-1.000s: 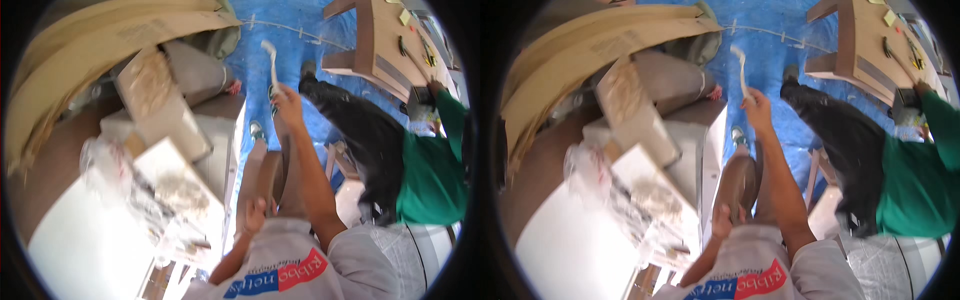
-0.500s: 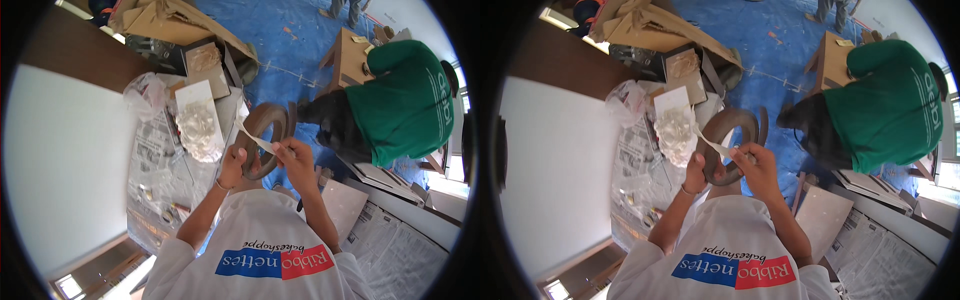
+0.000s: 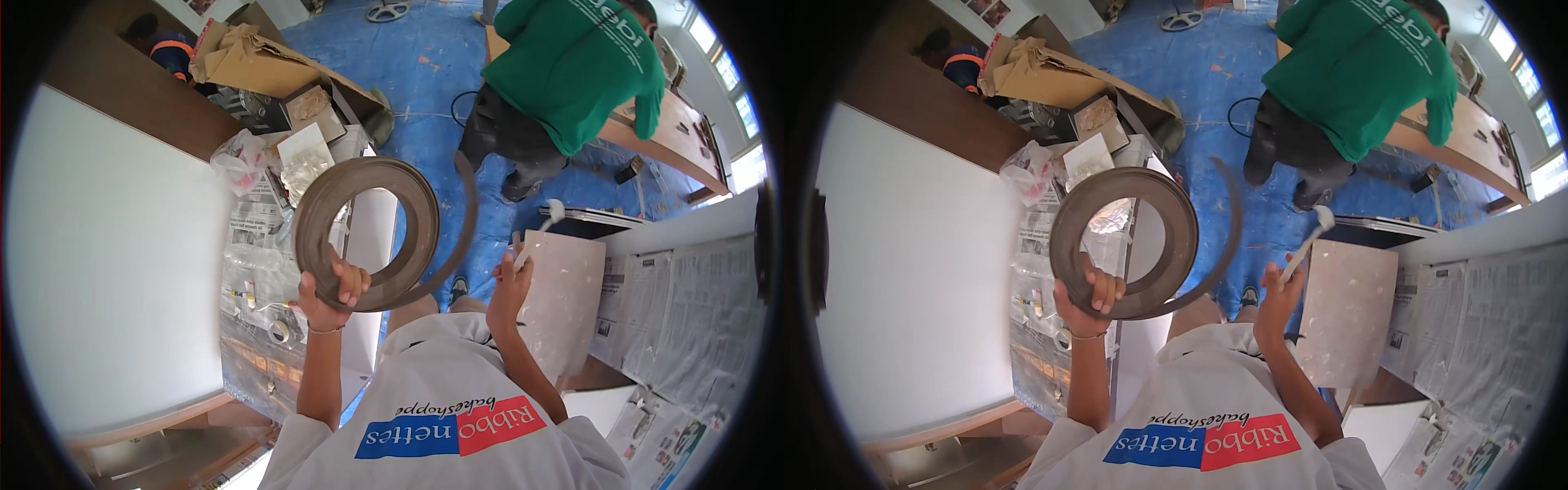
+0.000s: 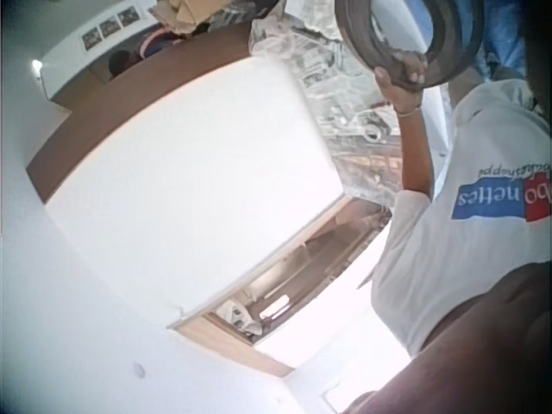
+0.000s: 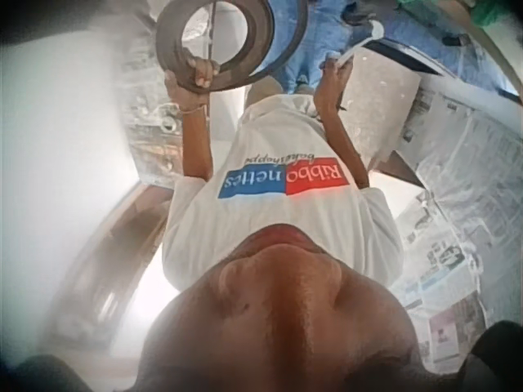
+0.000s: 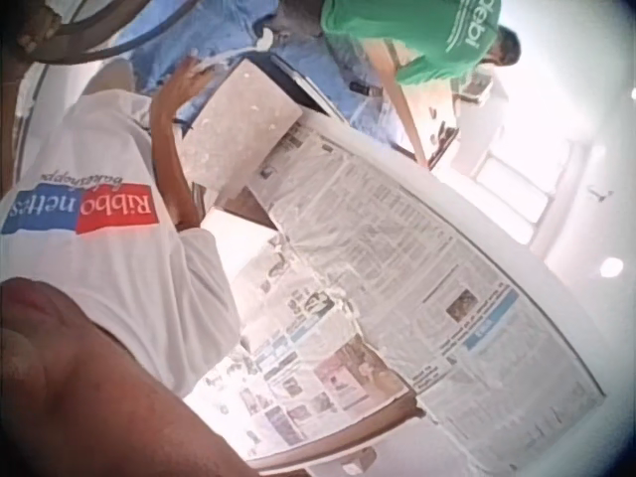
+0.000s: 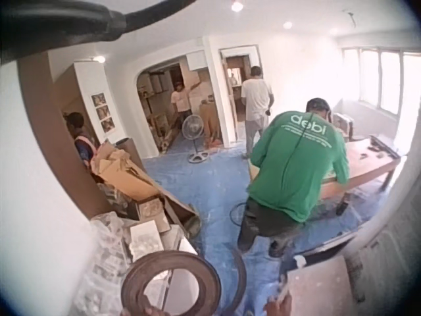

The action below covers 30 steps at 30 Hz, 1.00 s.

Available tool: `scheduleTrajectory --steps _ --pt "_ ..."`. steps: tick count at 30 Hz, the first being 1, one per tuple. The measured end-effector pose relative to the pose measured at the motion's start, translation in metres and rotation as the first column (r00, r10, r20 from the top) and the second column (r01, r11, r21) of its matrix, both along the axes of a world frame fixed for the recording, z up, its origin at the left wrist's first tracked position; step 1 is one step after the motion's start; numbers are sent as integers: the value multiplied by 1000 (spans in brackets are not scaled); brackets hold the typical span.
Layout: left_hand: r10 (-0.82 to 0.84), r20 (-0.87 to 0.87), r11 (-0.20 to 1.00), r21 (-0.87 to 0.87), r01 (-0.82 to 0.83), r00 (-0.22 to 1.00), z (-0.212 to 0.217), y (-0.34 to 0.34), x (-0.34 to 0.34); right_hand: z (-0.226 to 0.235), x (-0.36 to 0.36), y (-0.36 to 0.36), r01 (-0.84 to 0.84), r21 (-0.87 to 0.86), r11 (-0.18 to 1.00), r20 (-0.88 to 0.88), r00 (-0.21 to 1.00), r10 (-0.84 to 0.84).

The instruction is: The person assists in assembling furniture in a room under renovation. They handle wooden panels, apply adhesive tape to a circular object, and move around the workspace while other workers use tools like hammers and drills.

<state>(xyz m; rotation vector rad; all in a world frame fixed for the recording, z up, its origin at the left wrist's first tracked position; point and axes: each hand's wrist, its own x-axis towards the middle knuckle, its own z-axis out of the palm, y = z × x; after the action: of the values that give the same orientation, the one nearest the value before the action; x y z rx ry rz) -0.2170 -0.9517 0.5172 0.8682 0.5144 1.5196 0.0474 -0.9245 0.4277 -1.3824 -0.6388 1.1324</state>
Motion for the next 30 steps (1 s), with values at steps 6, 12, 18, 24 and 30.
scheduleTrajectory --steps 6,12,18,24,30 --pt "6 93 983 185 -24 996 26 -75 16 16 -22 -76 -352 133 927 -517 773 367" --pt "-28 168 980 198 -6 985 14 -173 35 77 -40 -138 -457 283 843 -418 733 537" --pt "-196 351 967 225 121 916 -10 -258 48 104 -27 -227 -451 192 872 -463 742 485" --pt "-374 360 918 276 285 855 -13 -306 74 131 9 -288 -404 288 868 -446 745 495" --pt "-372 93 928 27 371 924 -32 -320 107 150 69 -322 -394 376 839 -211 845 491"
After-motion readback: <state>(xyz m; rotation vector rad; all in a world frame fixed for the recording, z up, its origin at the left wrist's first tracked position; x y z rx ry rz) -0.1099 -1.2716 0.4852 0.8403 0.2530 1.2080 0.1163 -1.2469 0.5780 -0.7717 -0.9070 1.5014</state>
